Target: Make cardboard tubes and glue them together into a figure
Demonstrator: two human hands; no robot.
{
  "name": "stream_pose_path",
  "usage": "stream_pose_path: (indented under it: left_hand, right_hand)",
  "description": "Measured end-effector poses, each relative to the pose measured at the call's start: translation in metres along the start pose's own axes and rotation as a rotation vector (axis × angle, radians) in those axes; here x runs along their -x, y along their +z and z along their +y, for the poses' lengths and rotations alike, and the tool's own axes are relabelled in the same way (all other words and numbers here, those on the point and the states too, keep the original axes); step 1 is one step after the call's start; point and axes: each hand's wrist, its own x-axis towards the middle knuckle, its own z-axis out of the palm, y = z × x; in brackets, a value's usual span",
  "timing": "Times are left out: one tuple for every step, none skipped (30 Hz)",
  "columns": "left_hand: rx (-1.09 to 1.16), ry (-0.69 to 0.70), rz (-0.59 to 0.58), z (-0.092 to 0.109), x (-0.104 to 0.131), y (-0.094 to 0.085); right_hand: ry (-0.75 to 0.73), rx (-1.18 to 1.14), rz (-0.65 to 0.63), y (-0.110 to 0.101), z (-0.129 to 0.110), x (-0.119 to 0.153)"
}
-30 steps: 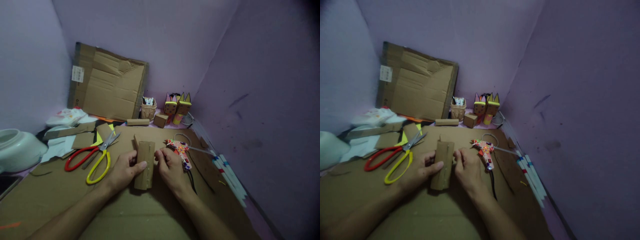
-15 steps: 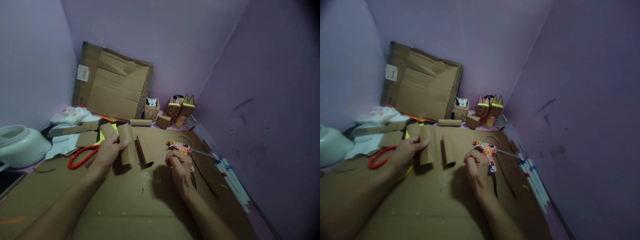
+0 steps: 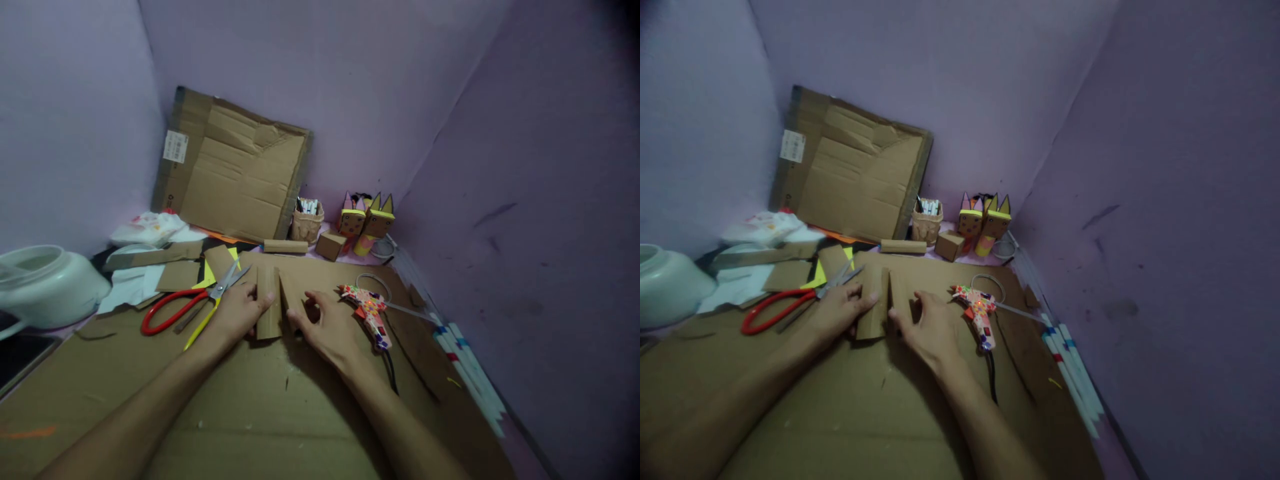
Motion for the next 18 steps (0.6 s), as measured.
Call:
stream_pose_path:
  left_hand:
    - [0.005,0.001,-0.017,0.001,0.001,0.001]
    - [0.014,0.003,-0.036,0.001,0.002,0.003]
    - [0.033,0.006,-0.056,0.001,0.003,0.004]
    - [0.055,0.008,-0.077,0.001,0.004,0.006]
    - [0.079,0.010,-0.099,0.001,0.005,0.007]
    - [0.102,0.013,-0.120,0.001,0.006,0.008]
    - [0.121,0.020,-0.140,0.001,0.007,0.008]
    - [0.135,0.035,-0.158,0.001,0.009,0.009]
    - [0.141,0.057,-0.170,0.002,0.010,0.008]
    - [0.140,0.088,-0.177,0.003,0.011,0.008]
    - [0.133,0.125,-0.181,0.004,0.012,0.007]
    - [0.120,0.167,-0.182,0.005,0.013,0.005]
    - [0.100,0.209,-0.179,0.006,0.014,0.004]
    - [0.073,0.249,-0.173,0.007,0.015,0.002]
    - [0.041,0.289,-0.166,0.007,0.015,0.001]
    - [0.006,0.328,-0.162,0.008,0.017,0.000]
    - [-0.031,0.363,-0.165,0.008,0.018,0.000]
    - [-0.067,0.393,-0.175,0.009,0.019,0.000]
  right_hand:
    - [0.023,-0.046,-0.041,0.001,0.001,0.000]
    - [0.049,-0.097,-0.077,0.002,0.002,-0.001]
    - [0.076,-0.147,-0.106,0.003,0.003,-0.001]
    - [0.099,-0.190,-0.130,0.003,0.004,0.000]
    - [0.118,-0.228,-0.156,0.002,0.005,0.000]
    - [0.135,-0.272,-0.186,0.001,0.005,0.001]
    - [0.149,-0.318,-0.218,-0.001,0.005,0.001]
    - [0.156,-0.362,-0.245,-0.002,0.004,0.002]
    - [0.155,-0.403,-0.262,-0.004,0.003,0.003]
    - [0.145,-0.439,-0.268,-0.006,0.002,0.004]
    - [0.128,-0.470,-0.264,-0.007,0.001,0.004]
    - [0.104,-0.494,-0.254,-0.008,0.000,0.004]
    - [0.075,-0.512,-0.242,-0.009,0.000,0.004]
    - [0.046,-0.524,-0.229,-0.010,-0.001,0.004]
    - [0.023,-0.539,-0.218,-0.010,-0.001,0.004]
    - [-0.013,-0.526,-0.205,-0.011,0.000,0.004]
    - [-0.057,-0.488,-0.189,-0.011,0.001,0.005]
    - [-0.107,-0.424,-0.165,-0.012,0.002,0.005]
